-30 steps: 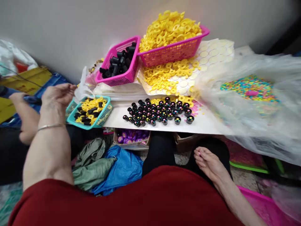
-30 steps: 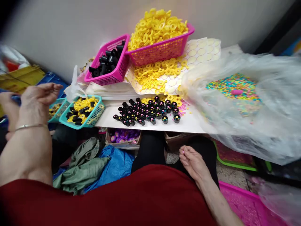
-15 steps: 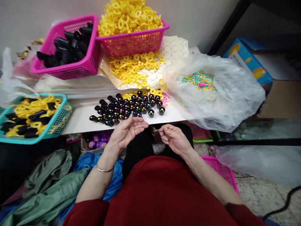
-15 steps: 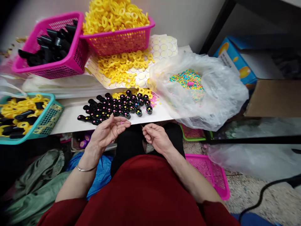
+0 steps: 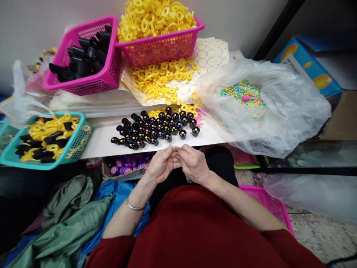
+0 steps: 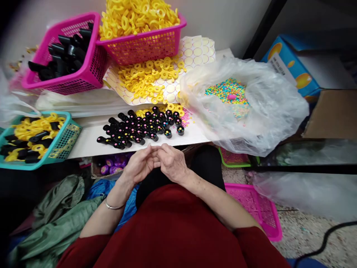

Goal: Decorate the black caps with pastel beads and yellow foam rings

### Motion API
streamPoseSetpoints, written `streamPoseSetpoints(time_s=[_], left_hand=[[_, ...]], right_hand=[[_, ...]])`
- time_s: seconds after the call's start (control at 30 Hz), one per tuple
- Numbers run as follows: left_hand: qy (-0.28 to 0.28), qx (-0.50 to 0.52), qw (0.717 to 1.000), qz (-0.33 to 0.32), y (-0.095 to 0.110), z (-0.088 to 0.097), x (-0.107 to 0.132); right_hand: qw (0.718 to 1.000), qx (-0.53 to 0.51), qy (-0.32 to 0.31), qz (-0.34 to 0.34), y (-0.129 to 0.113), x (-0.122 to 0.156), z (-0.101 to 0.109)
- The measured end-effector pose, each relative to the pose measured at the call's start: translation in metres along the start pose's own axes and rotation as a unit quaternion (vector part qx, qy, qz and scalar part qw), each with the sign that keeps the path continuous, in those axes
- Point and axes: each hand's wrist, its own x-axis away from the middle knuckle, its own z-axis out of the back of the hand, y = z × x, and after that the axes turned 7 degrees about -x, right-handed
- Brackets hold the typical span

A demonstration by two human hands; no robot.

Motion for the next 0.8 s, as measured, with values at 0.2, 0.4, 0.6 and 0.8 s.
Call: streamPoseSetpoints(time_s=[0.2,0.4,0.6,0.8], left_hand=[[-0.011,0.013,0.997,0.070,-0.022,0.011,-0.004],[0.019,0.049,0.997,0.048,-0.038,0.009,-0.001],[0.077,0.030,0.997,0.003,-0.038,0.004,0.001],[0.083,0.020,0.996,-0.004,-0.034,0.001,0.001]], right_hand=[[0.985,-0.169,-0.026,-0.027,0.010,0.012,0.004],[0.932,-0.340,-0.003,-0.128,0.004,0.020,0.002],[0.902,-0.379,0.061,-0.195,-0.002,0.018,-0.008],[0.778,-0.508,0.115,-0.351,0.015,0.017,-0.009]])
